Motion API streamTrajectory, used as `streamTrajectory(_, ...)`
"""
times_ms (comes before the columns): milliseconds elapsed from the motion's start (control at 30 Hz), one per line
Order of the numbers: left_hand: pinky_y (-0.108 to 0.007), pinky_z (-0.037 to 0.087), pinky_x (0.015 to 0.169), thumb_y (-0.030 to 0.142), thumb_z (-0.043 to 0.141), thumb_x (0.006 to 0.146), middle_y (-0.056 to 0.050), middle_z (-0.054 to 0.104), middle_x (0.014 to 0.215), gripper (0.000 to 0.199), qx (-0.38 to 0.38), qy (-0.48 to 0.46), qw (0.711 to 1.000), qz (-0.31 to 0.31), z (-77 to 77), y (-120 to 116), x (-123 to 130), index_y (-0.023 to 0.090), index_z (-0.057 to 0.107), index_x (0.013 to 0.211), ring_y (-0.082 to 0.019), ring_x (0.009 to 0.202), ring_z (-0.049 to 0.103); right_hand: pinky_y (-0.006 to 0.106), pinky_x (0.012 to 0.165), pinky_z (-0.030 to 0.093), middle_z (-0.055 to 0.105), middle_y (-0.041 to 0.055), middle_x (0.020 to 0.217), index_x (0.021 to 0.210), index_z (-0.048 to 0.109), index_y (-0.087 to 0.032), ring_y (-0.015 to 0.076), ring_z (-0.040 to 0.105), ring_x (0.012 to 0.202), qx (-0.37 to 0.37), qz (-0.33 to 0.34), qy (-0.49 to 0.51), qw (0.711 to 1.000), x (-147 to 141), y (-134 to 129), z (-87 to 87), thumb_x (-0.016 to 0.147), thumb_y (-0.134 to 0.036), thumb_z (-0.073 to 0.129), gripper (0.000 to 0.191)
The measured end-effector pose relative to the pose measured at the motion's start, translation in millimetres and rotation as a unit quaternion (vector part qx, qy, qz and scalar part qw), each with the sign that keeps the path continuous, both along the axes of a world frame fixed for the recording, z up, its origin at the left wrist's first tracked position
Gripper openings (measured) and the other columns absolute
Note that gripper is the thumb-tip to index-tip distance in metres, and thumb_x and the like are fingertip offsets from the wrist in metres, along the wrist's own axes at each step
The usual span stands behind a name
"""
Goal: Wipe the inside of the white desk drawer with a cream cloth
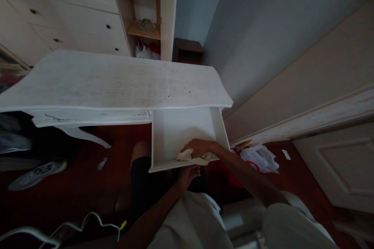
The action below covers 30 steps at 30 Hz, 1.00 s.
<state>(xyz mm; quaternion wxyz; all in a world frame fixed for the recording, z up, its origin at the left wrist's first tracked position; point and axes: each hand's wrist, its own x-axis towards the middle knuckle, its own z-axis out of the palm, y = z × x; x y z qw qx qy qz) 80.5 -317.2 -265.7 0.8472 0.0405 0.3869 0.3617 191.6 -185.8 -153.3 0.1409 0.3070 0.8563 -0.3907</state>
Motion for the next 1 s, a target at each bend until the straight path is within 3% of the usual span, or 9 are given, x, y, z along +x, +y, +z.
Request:
streamTrajectory(167,-0.028,0.052,0.064,0.015,0.077,0.068,-0.007,0.073,0.069,0.008,-0.009,0.011,1.0,-0.006,2.9,2,-1,0.011,0.07,0.071,-0.016,0.061,0.066,0.028,0.087,0.049,0.075,0.0039,0.114,0.118,0.072,-0.031,0.0229,0.07,0.103,0.1,-0.081,-0.149,0.981,64,-16,8.6,0.071,-0.017,0.069,0.049)
streamTrajectory(300,-0.028,0.052,0.062,0.013,0.076,0.068,-0.008,0.073,0.069,0.007,-0.017,0.02,1.0,0.002,5.1,2,-1,0.01,0.071,0.071,-0.016,0.061,0.067,0.037,0.089,0.047,0.076,0.0063,0.106,0.107,0.076,-0.033,0.0253,0.068,0.103,0.219,-0.082,-0.224,0.946,85,-28,8.9,0.075,-0.011,0.065,0.04)
streamTrajectory(433,-0.027,0.052,0.06,0.012,0.077,0.066,-0.006,0.072,0.067,0.008,-0.018,0.017,1.0,0.004,4.9,2,-2,0.011,0.07,0.07,-0.015,0.059,0.066,0.047,0.098,0.038,0.073,0.0106,0.106,0.101,0.075,-0.026,0.0271,0.061,0.11,0.326,-0.086,-0.205,0.919,87,-18,4.3,0.087,-0.01,0.055,0.029)
streamTrajectory(633,-0.026,0.052,0.057,0.013,0.079,0.065,-0.004,0.07,0.063,0.01,-0.026,0.016,1.0,0.002,5.5,2,-1,0.012,0.07,0.068,-0.014,0.056,0.064,0.054,0.099,0.033,0.062,0.015,0.128,0.121,0.064,-0.022,0.0322,0.045,0.126,0.426,-0.128,-0.208,0.871,85,43,5.7,0.098,-0.017,0.039,0.035)
streamTrajectory(800,-0.026,0.051,0.055,0.01,0.077,0.066,-0.006,0.071,0.064,0.007,-0.037,0.019,0.999,0.008,6.4,2,-1,0.01,0.07,0.068,-0.014,0.055,0.063,0.06,0.095,0.034,0.06,0.0231,0.129,0.131,0.059,-0.013,0.0377,0.048,0.122,0.444,-0.194,-0.218,0.847,67,82,4.8,0.097,-0.012,0.032,0.043)
streamTrajectory(1000,-0.026,0.052,0.058,0.013,0.079,0.066,-0.007,0.072,0.069,0.01,-0.02,0.011,1.0,-0.001,6.6,2,-5,0.011,0.071,0.072,-0.015,0.059,0.065,0.064,0.091,0.037,0.063,0.0273,0.123,0.123,0.064,-0.009,0.0399,0.054,0.113,0.421,-0.252,-0.234,0.84,53,80,10.0,0.093,-0.009,0.036,0.041)
